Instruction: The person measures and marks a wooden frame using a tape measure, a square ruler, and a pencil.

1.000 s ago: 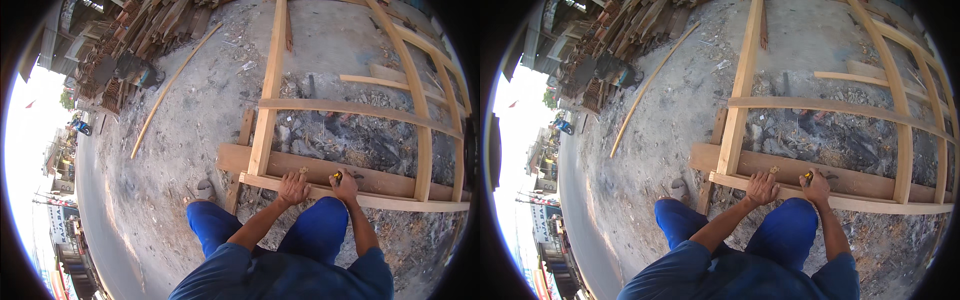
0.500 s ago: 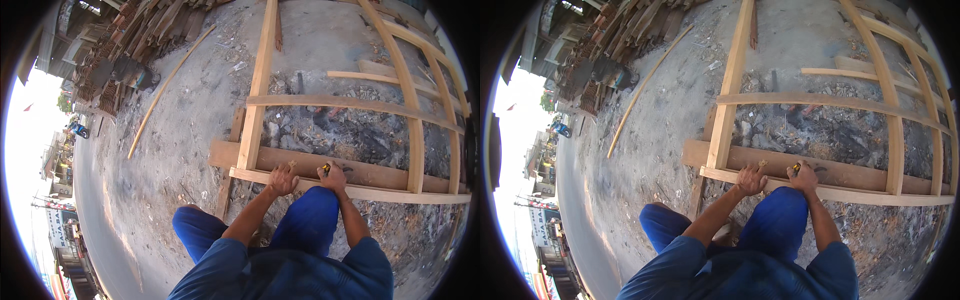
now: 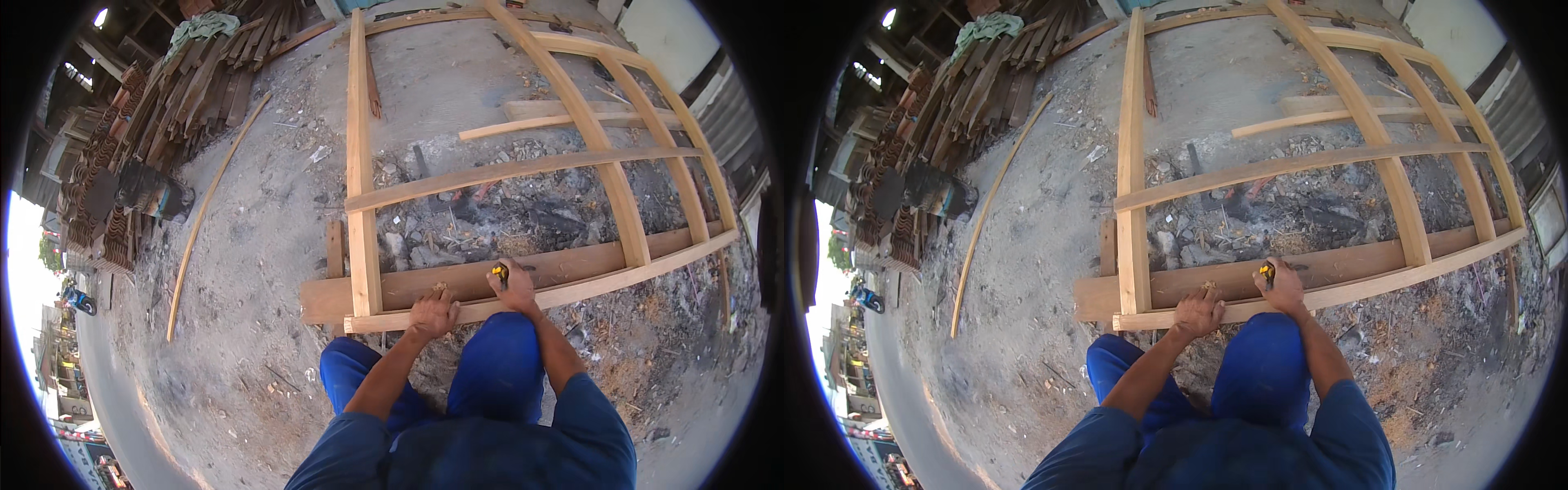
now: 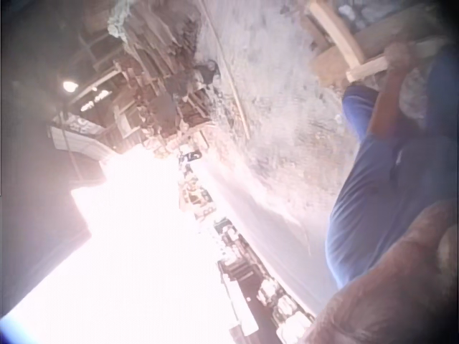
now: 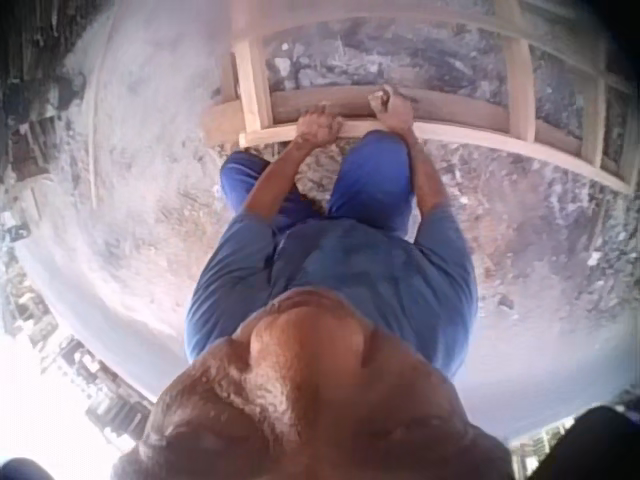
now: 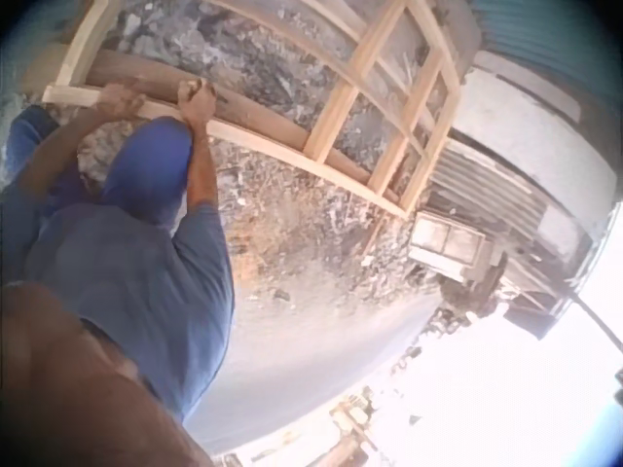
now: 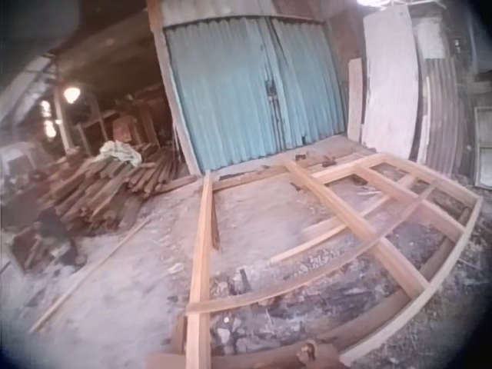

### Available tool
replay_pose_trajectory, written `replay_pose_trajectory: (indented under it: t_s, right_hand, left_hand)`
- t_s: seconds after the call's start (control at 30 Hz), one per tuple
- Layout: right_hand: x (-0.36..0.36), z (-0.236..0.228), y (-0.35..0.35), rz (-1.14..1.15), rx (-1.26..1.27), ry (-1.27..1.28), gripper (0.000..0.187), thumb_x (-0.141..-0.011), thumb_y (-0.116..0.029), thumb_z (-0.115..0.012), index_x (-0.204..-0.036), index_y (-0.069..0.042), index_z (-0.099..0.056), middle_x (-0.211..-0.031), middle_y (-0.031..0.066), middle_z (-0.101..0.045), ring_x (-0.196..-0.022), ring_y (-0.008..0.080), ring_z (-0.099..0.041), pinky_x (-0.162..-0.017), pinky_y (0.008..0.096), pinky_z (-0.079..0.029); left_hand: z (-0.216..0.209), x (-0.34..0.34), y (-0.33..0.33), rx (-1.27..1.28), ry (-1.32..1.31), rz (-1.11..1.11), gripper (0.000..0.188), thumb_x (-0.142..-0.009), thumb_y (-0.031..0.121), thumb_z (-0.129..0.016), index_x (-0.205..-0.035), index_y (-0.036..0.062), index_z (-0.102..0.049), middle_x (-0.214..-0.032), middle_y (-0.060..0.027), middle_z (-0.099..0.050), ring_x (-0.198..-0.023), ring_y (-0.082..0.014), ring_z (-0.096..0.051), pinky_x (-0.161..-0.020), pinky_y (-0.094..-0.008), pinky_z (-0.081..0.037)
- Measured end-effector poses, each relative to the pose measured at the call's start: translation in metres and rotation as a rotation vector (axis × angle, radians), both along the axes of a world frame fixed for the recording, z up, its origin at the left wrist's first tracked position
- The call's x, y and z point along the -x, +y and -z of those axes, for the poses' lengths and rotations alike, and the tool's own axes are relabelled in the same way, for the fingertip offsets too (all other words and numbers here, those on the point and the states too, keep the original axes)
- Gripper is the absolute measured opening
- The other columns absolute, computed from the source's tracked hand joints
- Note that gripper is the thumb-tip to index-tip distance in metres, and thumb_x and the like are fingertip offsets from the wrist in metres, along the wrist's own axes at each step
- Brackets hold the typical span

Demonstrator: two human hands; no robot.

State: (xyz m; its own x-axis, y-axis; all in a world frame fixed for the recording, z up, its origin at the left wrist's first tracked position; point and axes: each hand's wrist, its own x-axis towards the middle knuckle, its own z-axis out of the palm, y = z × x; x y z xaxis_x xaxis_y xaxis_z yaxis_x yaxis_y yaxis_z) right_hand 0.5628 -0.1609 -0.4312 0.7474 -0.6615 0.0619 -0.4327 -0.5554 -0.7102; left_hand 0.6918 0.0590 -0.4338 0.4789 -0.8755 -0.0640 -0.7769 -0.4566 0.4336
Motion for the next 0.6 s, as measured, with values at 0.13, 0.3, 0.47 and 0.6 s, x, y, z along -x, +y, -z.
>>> replay_pose_trajectory:
  t_s: [0.13, 0.3, 0.47, 0.6]
  right_hand:
    - [0.023, 0.006, -0.026, 0.195, -0.189, -0.360, 0.038, -0.093, -0.032, -0.069, -0.115, -0.003, -0.065, -0.082, 0.0078, -0.068, -0.072, 0.0225, -0.067, -0.067, 0.0359, -0.055]
    - [0.030, -0.077, 0.000, 0.363, -0.510, -0.420, 0.028, -0.095, -0.030, -0.068, -0.112, -0.007, -0.067, -0.082, -0.0002, -0.062, -0.070, 0.0079, -0.059, -0.051, 0.0273, -0.051]
    - [-0.001, -0.170, 0.015, -0.012, 0.008, -0.180, 0.037, -0.093, -0.035, -0.071, -0.112, -0.005, -0.067, -0.085, 0.0086, -0.066, -0.077, 0.0189, -0.064, -0.069, 0.0352, -0.054]
    - [-0.040, -0.228, 0.036, -0.341, -0.044, 0.065, 0.044, -0.088, -0.038, -0.074, -0.112, -0.001, -0.066, -0.095, 0.0185, -0.069, -0.091, 0.0318, -0.066, -0.087, 0.0425, -0.051]
  left_hand:
    - [-0.013, 0.001, -0.013, 0.006, 0.092, -0.006, 0.034, -0.094, 0.035, -0.059, -0.114, 0.0091, -0.063, -0.112, -0.0208, -0.067, -0.105, -0.0383, -0.066, -0.091, -0.0539, -0.051]
    - [0.002, -0.007, 0.015, 0.097, -0.093, 0.177, 0.050, -0.087, 0.045, -0.068, -0.120, 0.0071, -0.061, -0.116, -0.0196, -0.066, -0.111, -0.0393, -0.064, -0.094, -0.0533, -0.051]
    - [-0.001, -0.012, 0.020, 0.104, -0.081, 0.257, 0.064, -0.082, 0.050, -0.074, -0.124, 0.0041, -0.060, -0.119, -0.0194, -0.063, -0.120, -0.0421, -0.058, -0.097, -0.0539, -0.050]
    - [-0.013, -0.013, 0.022, 0.015, -0.045, 0.259, 0.062, -0.082, 0.044, -0.077, -0.127, 0.0072, -0.057, -0.129, -0.0171, -0.060, -0.130, -0.0369, -0.053, -0.101, -0.0484, -0.050]
